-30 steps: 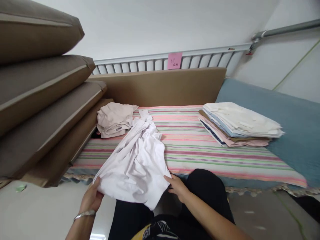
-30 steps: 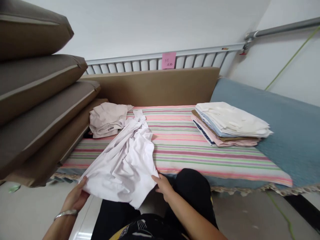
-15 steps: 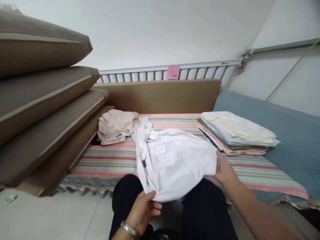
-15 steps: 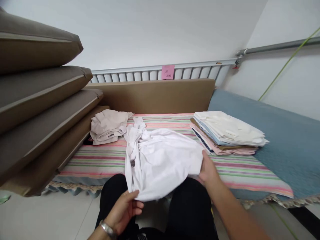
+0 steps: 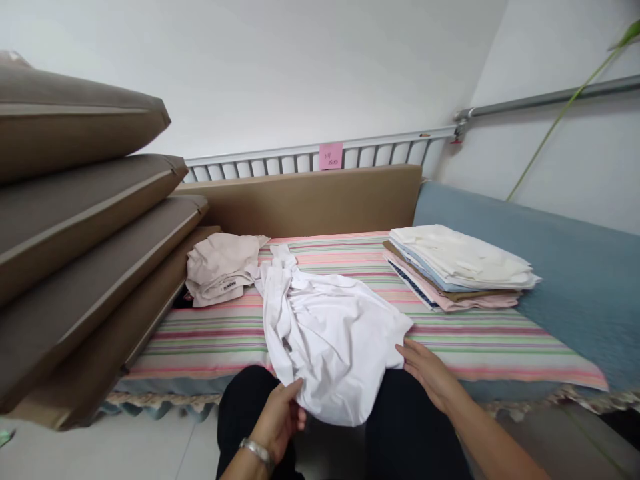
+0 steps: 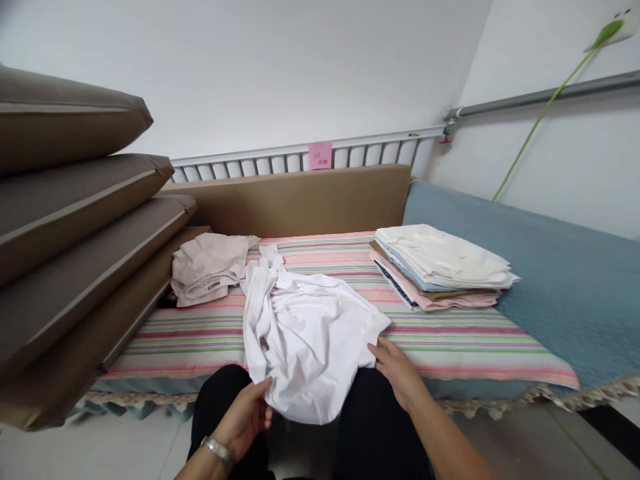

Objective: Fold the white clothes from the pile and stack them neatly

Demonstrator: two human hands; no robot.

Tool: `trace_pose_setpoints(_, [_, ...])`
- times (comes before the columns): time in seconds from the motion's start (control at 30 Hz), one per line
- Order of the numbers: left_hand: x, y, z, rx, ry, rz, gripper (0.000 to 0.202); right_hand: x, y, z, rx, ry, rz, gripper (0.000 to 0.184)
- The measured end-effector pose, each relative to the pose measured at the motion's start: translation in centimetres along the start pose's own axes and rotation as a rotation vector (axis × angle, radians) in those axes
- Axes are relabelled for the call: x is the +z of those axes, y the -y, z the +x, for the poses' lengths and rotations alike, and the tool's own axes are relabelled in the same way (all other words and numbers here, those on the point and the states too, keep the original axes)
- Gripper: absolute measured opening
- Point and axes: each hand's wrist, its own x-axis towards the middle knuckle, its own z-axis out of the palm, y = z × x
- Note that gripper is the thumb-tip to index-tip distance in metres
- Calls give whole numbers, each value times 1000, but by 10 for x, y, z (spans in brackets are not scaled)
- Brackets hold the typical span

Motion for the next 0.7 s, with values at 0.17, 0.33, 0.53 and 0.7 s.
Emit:
trace_pose_setpoints(0.17, [-9,-6,6,64,-44,-18,35,-7,-4,4,-34,32,-96,54])
trace_pose_setpoints(0.33, [18,-8,-16,124,114,98,38,-18,-12,2,-287,10,-597,68])
trace_pose_setpoints(0.53, [46,-15,-40,174,293,205,37,-25,-41,-11,-480,118,-1323,61])
trace_pose_setpoints(0.7, [60,-24,-61,235,371,245,33,-7,-47,-6,-514,4,-1515,58])
